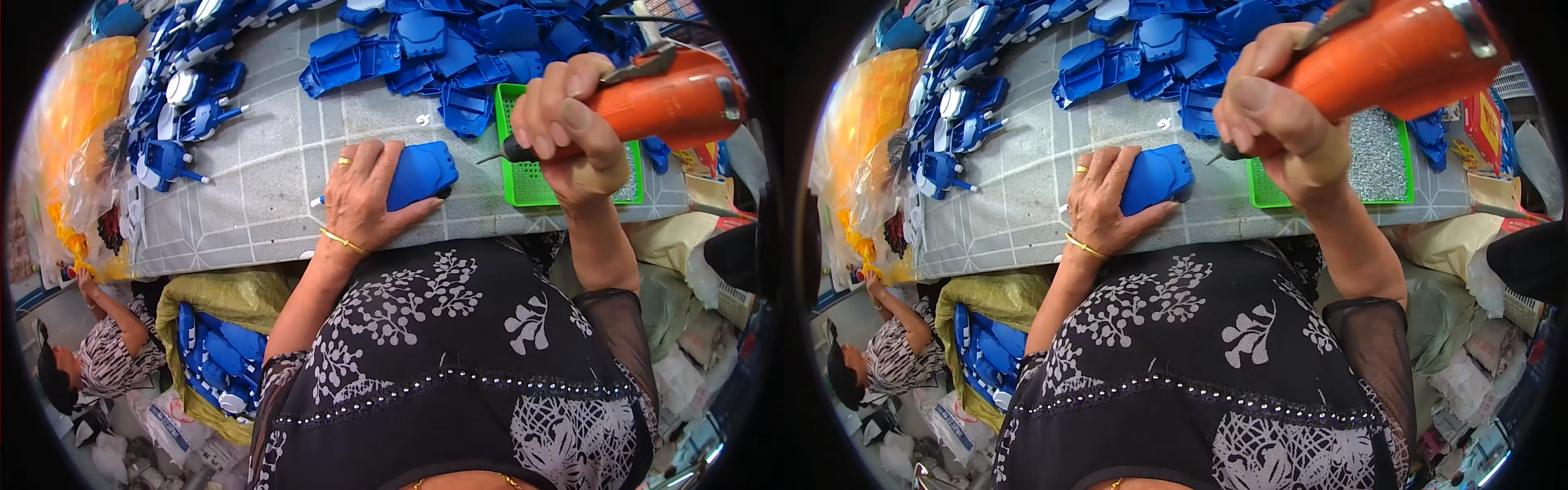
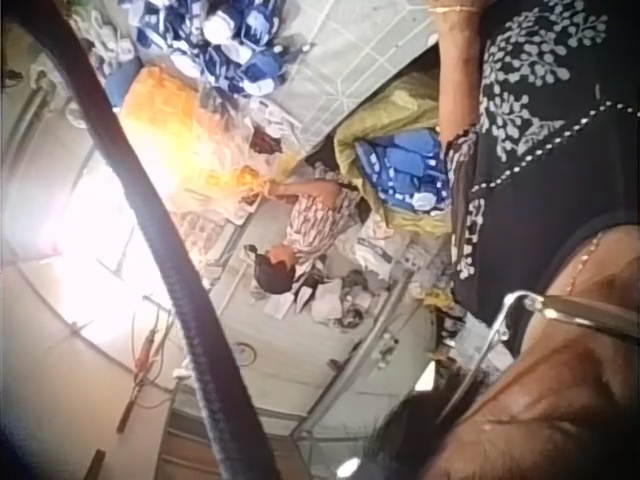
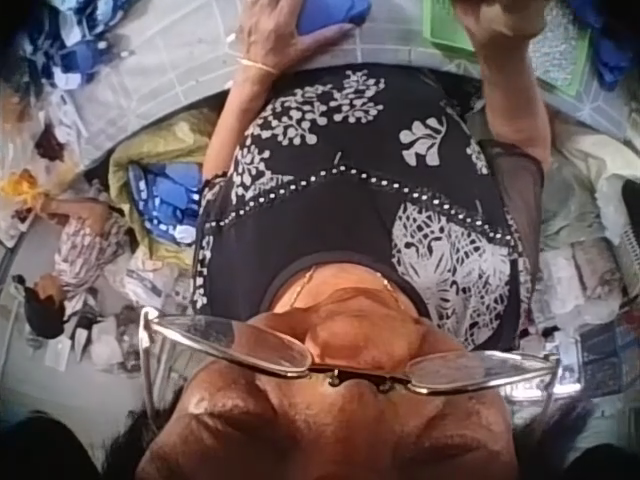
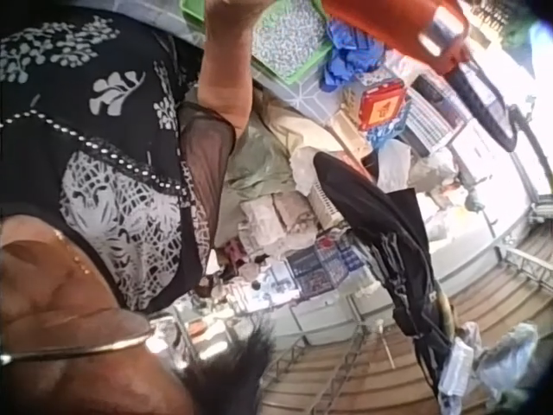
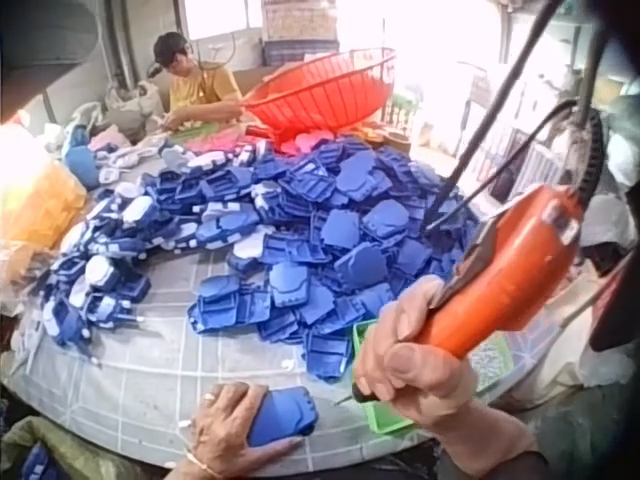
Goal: Assembling blue plastic toy components using an electric screwdriver and screws.
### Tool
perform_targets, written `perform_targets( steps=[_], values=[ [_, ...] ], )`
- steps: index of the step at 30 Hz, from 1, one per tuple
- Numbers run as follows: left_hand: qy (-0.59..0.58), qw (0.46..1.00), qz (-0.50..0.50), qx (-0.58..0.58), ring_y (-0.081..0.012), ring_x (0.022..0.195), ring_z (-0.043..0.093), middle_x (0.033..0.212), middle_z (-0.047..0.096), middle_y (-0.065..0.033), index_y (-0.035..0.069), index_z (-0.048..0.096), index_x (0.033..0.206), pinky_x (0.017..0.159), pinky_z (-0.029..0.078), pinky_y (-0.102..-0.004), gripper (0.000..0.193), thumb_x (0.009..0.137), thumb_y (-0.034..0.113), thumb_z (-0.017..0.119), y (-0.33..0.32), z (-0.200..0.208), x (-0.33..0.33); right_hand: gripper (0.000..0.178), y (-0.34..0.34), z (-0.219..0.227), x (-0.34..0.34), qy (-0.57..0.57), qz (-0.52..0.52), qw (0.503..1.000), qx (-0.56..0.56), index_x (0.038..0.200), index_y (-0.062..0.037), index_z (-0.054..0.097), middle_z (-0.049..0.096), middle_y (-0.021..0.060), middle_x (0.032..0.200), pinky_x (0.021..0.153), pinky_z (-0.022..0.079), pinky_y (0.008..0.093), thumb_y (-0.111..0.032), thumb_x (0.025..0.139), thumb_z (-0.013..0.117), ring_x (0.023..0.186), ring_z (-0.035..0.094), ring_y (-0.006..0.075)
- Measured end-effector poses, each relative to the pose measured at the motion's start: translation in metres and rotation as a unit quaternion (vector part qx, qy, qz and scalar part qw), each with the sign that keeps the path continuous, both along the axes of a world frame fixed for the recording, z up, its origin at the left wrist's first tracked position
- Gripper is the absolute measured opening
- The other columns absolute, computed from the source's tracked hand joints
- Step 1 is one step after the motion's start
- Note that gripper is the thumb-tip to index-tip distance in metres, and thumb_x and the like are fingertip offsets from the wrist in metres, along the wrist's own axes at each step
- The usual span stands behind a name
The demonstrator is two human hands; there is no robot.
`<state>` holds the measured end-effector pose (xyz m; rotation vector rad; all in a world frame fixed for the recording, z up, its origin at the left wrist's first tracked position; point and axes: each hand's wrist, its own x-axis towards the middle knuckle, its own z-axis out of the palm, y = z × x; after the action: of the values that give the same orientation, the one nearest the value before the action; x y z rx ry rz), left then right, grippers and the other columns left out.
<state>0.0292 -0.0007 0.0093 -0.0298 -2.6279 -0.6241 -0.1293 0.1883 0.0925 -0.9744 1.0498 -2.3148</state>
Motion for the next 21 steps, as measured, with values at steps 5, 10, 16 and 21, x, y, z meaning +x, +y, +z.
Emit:
perform_targets(
  steps=[5,10,16,21],
  values=[
    [0.003,1.0,0.004,-0.004,-0.0341,0.096,0.059,0.105,0.061,-0.0132,0.003,0.062,0.122,0.083,0.047,-0.0448,0.072,0.071,0.047,0.087,0.0,-0.002,0.004,0.018,-0.015,-0.012,0.001,0.011,0.019,0.999,0.035,0.106,-0.0102,0.05,0.048,0.0014,0.074,0.065,0.046,0.0327,-0.007,0.093,0.063,0.061,0.051,0.0131],
    [0.001,1.0,0.0,-0.005,-0.0336,0.095,0.059,0.106,0.061,-0.0128,0.003,0.062,0.124,0.081,0.047,-0.0441,0.073,0.072,0.048,0.087,-0.002,-0.001,0.003,0.019,-0.02,-0.012,0.001,0.001,0.027,0.999,0.036,0.106,-0.0105,0.05,0.049,0.0018,0.075,0.065,0.047,0.033,-0.007,0.093,0.064,0.061,0.051,0.0129],
    [0.006,1.0,-0.001,0.0,-0.0329,0.094,0.059,0.105,0.06,-0.0126,0.003,0.062,0.123,0.08,0.046,-0.0434,0.073,0.072,0.049,0.086,-0.004,-0.002,0.002,0.019,-0.028,-0.015,0.004,0.001,0.005,0.999,0.051,0.106,-0.0106,0.05,0.049,0.0021,0.074,0.065,0.047,0.0329,-0.007,0.093,0.064,0.06,0.051,0.0125],
    [0.01,1.0,-0.003,0.0,-0.0326,0.094,0.058,0.105,0.06,-0.0125,0.002,0.062,0.123,0.08,0.046,-0.043,0.073,0.072,0.049,0.086,-0.005,-0.003,0.003,0.019,-0.031,-0.019,0.003,0.019,0.0,0.997,0.068,0.106,-0.0105,0.05,0.049,0.0025,0.073,0.064,0.047,0.0324,-0.006,0.093,0.064,0.059,0.052,0.0126]
  ],
)
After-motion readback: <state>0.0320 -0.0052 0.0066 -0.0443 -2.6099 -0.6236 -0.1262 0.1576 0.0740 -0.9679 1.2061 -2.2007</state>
